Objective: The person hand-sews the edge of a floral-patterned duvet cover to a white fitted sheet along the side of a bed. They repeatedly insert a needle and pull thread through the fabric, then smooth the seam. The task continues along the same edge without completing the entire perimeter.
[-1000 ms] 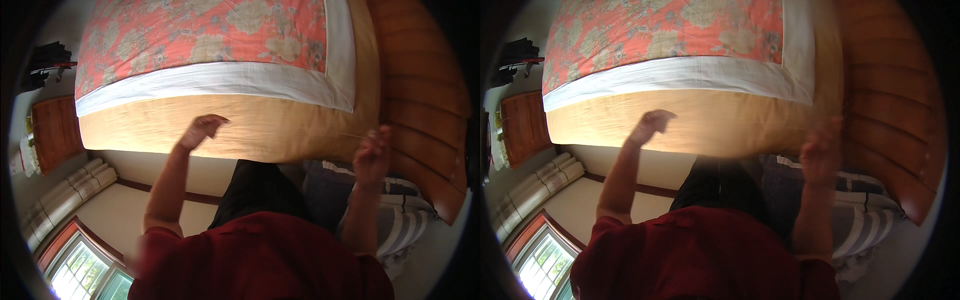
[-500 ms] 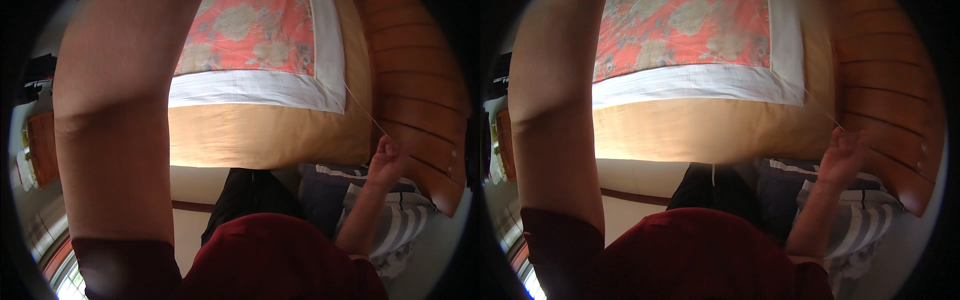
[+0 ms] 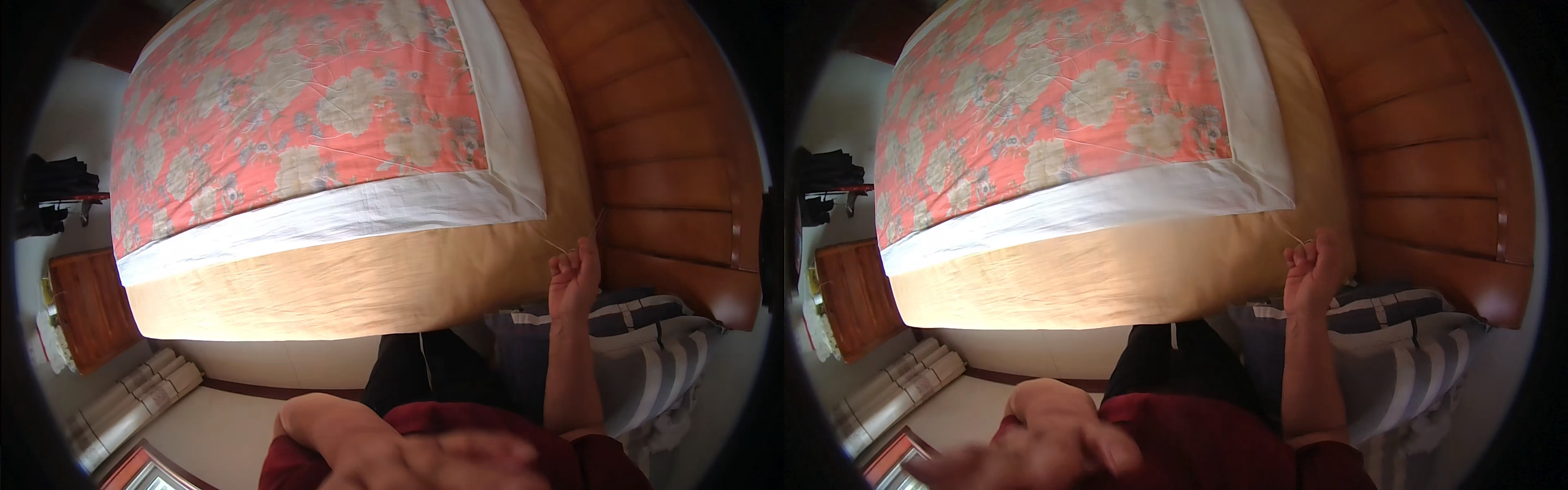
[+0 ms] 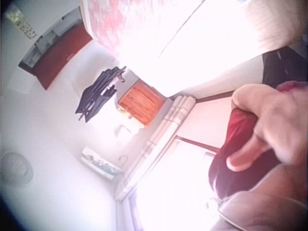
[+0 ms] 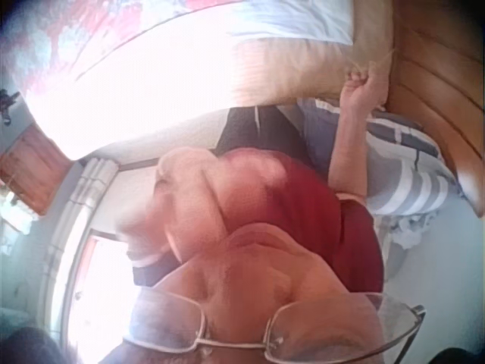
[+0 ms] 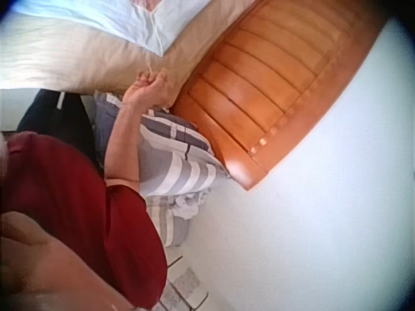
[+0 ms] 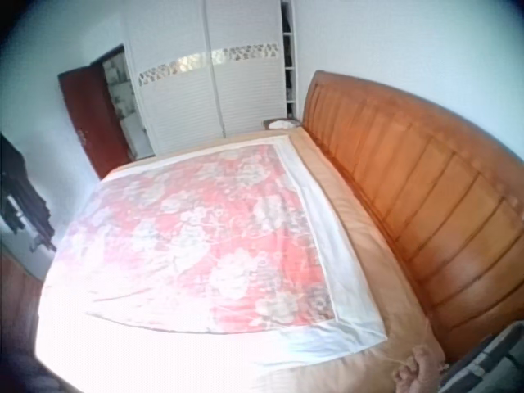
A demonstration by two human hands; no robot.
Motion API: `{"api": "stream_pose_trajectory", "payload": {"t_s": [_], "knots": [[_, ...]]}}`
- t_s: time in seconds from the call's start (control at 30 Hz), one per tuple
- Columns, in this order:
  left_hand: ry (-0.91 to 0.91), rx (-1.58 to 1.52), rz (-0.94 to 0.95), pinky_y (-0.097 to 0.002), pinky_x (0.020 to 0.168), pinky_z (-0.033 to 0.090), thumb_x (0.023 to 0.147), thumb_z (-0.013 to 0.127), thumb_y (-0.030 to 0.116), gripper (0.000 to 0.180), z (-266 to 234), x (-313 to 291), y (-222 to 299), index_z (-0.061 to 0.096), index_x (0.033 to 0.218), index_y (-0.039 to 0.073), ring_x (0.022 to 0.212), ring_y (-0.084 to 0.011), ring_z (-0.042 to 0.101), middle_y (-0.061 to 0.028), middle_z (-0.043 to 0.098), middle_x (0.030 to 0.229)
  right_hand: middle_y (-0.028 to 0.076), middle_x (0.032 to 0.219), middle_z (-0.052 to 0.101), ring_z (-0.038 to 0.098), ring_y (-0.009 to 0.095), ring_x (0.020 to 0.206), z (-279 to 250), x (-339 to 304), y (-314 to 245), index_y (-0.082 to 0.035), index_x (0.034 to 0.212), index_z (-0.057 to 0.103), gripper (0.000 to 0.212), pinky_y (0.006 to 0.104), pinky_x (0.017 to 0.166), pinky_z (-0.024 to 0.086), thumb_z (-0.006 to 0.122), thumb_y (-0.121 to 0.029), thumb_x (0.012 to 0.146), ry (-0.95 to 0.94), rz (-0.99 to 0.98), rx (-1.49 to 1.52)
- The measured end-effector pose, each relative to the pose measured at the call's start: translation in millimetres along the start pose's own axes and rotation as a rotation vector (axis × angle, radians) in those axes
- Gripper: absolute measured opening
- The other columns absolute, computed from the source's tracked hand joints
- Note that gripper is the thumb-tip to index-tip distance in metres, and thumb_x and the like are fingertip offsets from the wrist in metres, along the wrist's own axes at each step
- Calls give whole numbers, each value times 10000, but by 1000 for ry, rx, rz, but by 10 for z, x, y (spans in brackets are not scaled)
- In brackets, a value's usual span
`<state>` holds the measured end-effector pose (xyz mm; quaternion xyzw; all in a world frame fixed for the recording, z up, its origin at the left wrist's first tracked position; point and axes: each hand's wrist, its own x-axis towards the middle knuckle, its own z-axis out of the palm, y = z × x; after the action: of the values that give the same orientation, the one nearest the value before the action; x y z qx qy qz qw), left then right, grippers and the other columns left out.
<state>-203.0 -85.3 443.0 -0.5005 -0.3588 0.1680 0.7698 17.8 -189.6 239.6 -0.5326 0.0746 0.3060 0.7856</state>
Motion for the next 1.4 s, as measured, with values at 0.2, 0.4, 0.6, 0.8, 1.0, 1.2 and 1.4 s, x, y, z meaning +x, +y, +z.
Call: {"api": "stream_pose_trajectory", "payload": {"t_s": [0.2, 0.4, 0.6, 0.8, 1.0, 1.2, 1.4], "knots": [[-121, 1751, 303, -541, 964, 315, 950, 405, 346, 300, -74, -814, 1042, 571, 937, 97, 1041, -348, 504, -113, 584, 933, -65, 616, 313, 316, 79, 558, 289, 353, 573, -172, 804, 497, 134, 281, 609, 380, 586, -232, 884, 33, 43, -110], [1083, 1509, 936, -390, 996, 327, 937, 452, 413, 413, -249, -1639, 3509, 499, 1167, 74, 1174, -237, 464, -91, 546, 1199, -54, 614, 295, 315, 78, 552, 450, 919, 779, -152, 798, 476, 169, 281, 620, 397, 553, -263, 901, -106, -79, -441], [740, 1424, 933, -409, 1022, 307, 881, 516, 478, 588, -594, -1484, 4439, 413, 1304, 83, 1192, -249, 436, -74, 505, 1260, -17, 642, 418, 409, 77, 557, 617, 1261, 1021, -72, 910, 542, 149, 262, 565, 418, 546, -221, 907, -244, -86, -752], [644, 1255, 904, -410, 1018, 327, 838, 582, 443, 583, -951, -929, 4614, 455, 1263, 65, 1162, -258, 452, -79, 508, 1246, -17, 667, 451, 449, 67, 579, 675, 1800, 1739, -51, 918, 532, 140, 233, 558, 445, 565, -184, 891, -720, 42, -776], [841, 1428, 1146, -401, 982, 366, 855, 579, 333, 485, -1161, -432, 4576, 481, 1204, 11, 1106, -263, 492, -114, 533, 1192, -47, 663, 455, 417, 17, 539, 796, 2228, 2344, -62, 877, 530, 128, 181, 429, 360, 615, -157, 869, -986, -241, -924], [737, 1377, 1106, -385, 947, 397, 866, 566, 301, 441, -1122, -384, 4638, 490, 1177, -3, 1065, -247, 517, -113, 550, 1148, -32, 722, 509, 449, 38, 606, 830, 2213, 2296, -41, 906, 554, 135, 202, 556, 396, 627, -139, 849, -937, -24, -911], [806, 1322, 1005, -389, 935, 408, 852, 612, 283, 439, -1038, -312, 4604, 495, 1180, 17, 1062, -241, 522, -103, 554, 1146, 3, 735, 467, 446, 64, 561, 780, 2277, 2136, -18, 1001, 492, 142, 228, 521, 422, 434, -142, 961, -1038, 215, -690]]}}
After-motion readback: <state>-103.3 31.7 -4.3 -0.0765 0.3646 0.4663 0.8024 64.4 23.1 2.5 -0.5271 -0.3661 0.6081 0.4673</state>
